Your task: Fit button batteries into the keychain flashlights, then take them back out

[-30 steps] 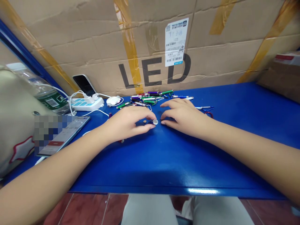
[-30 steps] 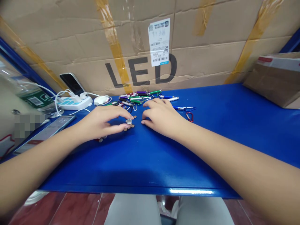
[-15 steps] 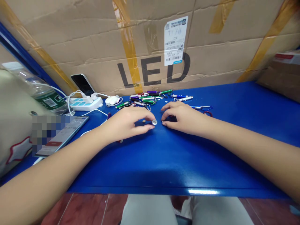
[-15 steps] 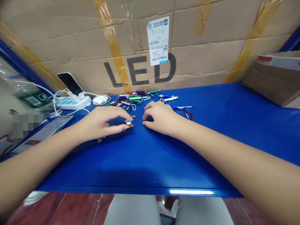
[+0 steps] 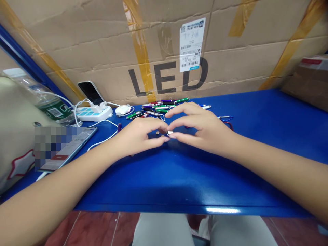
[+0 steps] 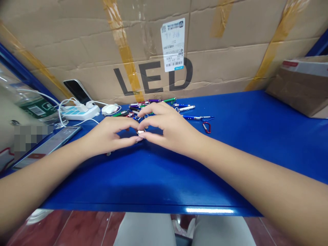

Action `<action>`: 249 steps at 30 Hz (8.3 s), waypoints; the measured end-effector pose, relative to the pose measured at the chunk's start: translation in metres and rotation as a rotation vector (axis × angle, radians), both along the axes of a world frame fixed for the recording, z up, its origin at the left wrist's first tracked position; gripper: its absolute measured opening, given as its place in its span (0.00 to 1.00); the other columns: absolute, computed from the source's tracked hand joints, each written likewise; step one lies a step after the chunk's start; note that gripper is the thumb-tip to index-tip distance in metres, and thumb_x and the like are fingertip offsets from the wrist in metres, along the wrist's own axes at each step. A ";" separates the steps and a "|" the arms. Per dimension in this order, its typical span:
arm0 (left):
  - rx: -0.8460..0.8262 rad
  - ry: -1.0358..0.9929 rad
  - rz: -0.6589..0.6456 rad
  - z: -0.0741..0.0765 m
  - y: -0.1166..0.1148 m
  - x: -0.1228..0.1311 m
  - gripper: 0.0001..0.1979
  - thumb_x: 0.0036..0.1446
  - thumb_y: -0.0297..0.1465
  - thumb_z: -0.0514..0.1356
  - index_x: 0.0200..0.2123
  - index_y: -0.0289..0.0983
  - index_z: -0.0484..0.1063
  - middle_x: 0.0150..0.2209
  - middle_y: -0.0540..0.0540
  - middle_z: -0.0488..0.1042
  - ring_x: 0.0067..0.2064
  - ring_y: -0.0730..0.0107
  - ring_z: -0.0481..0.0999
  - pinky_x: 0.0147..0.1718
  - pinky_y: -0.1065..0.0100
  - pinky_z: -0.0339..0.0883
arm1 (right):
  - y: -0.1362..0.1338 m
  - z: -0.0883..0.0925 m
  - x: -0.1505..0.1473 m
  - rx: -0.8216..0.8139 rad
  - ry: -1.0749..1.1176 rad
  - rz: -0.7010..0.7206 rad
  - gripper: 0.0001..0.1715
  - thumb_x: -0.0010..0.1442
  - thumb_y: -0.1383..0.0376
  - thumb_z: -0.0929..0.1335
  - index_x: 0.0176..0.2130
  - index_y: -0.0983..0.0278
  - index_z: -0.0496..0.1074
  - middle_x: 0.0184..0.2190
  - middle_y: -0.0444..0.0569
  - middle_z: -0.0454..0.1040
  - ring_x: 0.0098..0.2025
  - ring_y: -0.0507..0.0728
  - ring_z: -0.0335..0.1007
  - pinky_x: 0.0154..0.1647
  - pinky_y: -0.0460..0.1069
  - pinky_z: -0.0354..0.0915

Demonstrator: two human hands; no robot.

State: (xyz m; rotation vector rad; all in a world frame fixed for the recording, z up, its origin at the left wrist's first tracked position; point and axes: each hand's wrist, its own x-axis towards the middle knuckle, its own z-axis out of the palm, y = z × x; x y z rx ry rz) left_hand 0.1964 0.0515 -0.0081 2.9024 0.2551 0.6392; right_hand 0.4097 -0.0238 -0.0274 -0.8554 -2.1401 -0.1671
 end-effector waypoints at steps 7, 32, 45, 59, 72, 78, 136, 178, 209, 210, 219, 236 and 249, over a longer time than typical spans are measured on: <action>-0.003 0.000 0.089 0.002 0.000 0.000 0.06 0.59 0.32 0.61 0.38 0.38 0.75 0.36 0.50 0.81 0.37 0.71 0.79 0.39 0.72 0.69 | -0.001 -0.001 -0.003 -0.112 0.015 -0.085 0.11 0.61 0.62 0.70 0.44 0.60 0.74 0.48 0.52 0.75 0.52 0.61 0.68 0.53 0.57 0.63; 0.050 -0.097 0.217 -0.004 0.007 0.002 0.08 0.58 0.34 0.61 0.39 0.37 0.76 0.37 0.48 0.81 0.38 0.68 0.78 0.41 0.69 0.70 | -0.002 -0.002 -0.007 -0.131 0.060 -0.247 0.05 0.60 0.64 0.68 0.34 0.61 0.75 0.47 0.54 0.70 0.52 0.61 0.67 0.54 0.58 0.63; 0.057 -0.089 0.141 -0.002 -0.004 0.005 0.06 0.59 0.33 0.61 0.37 0.37 0.75 0.35 0.49 0.81 0.36 0.70 0.79 0.40 0.70 0.70 | -0.010 0.008 -0.008 -0.070 0.000 -0.221 0.08 0.62 0.62 0.68 0.41 0.61 0.74 0.43 0.52 0.72 0.48 0.60 0.69 0.49 0.55 0.65; 0.061 -0.108 0.245 -0.003 0.000 0.003 0.07 0.58 0.33 0.60 0.38 0.37 0.76 0.37 0.49 0.80 0.37 0.69 0.78 0.39 0.70 0.72 | 0.007 0.016 0.070 -0.608 -0.316 -0.451 0.08 0.56 0.60 0.68 0.31 0.57 0.78 0.29 0.45 0.78 0.26 0.55 0.71 0.23 0.49 0.63; 0.029 -0.057 0.206 -0.004 0.001 0.001 0.08 0.58 0.33 0.61 0.39 0.37 0.75 0.39 0.49 0.80 0.40 0.70 0.78 0.44 0.70 0.70 | -0.011 0.020 0.095 -0.891 -0.387 -0.300 0.10 0.51 0.57 0.74 0.35 0.57 0.81 0.28 0.43 0.80 0.25 0.51 0.71 0.24 0.49 0.59; -0.020 -0.005 0.170 -0.003 -0.003 0.002 0.10 0.59 0.32 0.60 0.43 0.37 0.75 0.43 0.49 0.80 0.45 0.69 0.79 0.47 0.70 0.69 | -0.015 0.026 0.087 -1.040 -0.473 -0.277 0.12 0.59 0.57 0.67 0.32 0.60 0.79 0.30 0.46 0.79 0.26 0.52 0.71 0.24 0.47 0.60; -0.192 -0.268 0.144 -0.009 -0.023 0.012 0.08 0.60 0.30 0.62 0.43 0.39 0.79 0.36 0.48 0.80 0.35 0.72 0.77 0.37 0.70 0.71 | -0.021 0.021 -0.005 -0.497 -0.036 -0.224 0.23 0.69 0.58 0.56 0.26 0.61 0.63 0.20 0.43 0.68 0.24 0.52 0.64 0.30 0.47 0.55; 0.388 -0.237 0.096 -0.007 -0.019 0.002 0.10 0.62 0.28 0.61 0.46 0.42 0.76 0.39 0.47 0.81 0.39 0.68 0.79 0.36 0.67 0.66 | -0.022 0.020 -0.007 -0.957 0.310 -0.057 0.17 0.68 0.61 0.57 0.30 0.62 0.65 0.16 0.37 0.65 0.17 0.48 0.56 0.23 0.45 0.54; 0.545 -0.222 0.031 -0.001 -0.021 -0.001 0.08 0.62 0.28 0.61 0.45 0.35 0.73 0.37 0.44 0.80 0.37 0.65 0.79 0.35 0.66 0.66 | -0.016 0.018 0.009 -0.217 -0.371 -0.149 0.23 0.71 0.57 0.55 0.32 0.64 0.68 0.22 0.44 0.66 0.24 0.53 0.58 0.26 0.48 0.46; 0.558 -0.223 0.032 -0.001 -0.021 -0.001 0.08 0.62 0.28 0.62 0.45 0.35 0.73 0.37 0.44 0.80 0.37 0.65 0.79 0.34 0.66 0.66 | -0.016 0.019 0.009 -0.233 -0.349 -0.121 0.23 0.71 0.58 0.55 0.31 0.64 0.68 0.22 0.44 0.65 0.25 0.53 0.58 0.27 0.48 0.47; 0.503 -0.247 0.205 0.011 -0.022 -0.003 0.09 0.64 0.30 0.58 0.46 0.35 0.73 0.42 0.43 0.80 0.43 0.65 0.79 0.45 0.67 0.69 | -0.001 0.033 0.059 -0.338 -0.135 -0.321 0.23 0.70 0.56 0.57 0.32 0.65 0.70 0.27 0.46 0.71 0.29 0.52 0.63 0.31 0.47 0.52; 0.430 -0.077 0.170 -0.001 -0.012 -0.003 0.12 0.66 0.34 0.55 0.48 0.37 0.73 0.40 0.45 0.80 0.42 0.64 0.80 0.41 0.65 0.69 | 0.017 0.010 0.068 -0.687 -0.504 -0.639 0.11 0.59 0.65 0.64 0.34 0.66 0.75 0.36 0.54 0.76 0.31 0.55 0.68 0.29 0.48 0.56; 0.282 -0.155 0.173 -0.002 -0.022 0.004 0.12 0.66 0.28 0.51 0.49 0.34 0.68 0.40 0.44 0.75 0.40 0.66 0.75 0.39 0.68 0.70 | -0.010 0.035 0.039 -0.712 -0.017 -0.232 0.04 0.55 0.67 0.67 0.33 0.64 0.72 0.27 0.44 0.73 0.28 0.51 0.67 0.30 0.46 0.61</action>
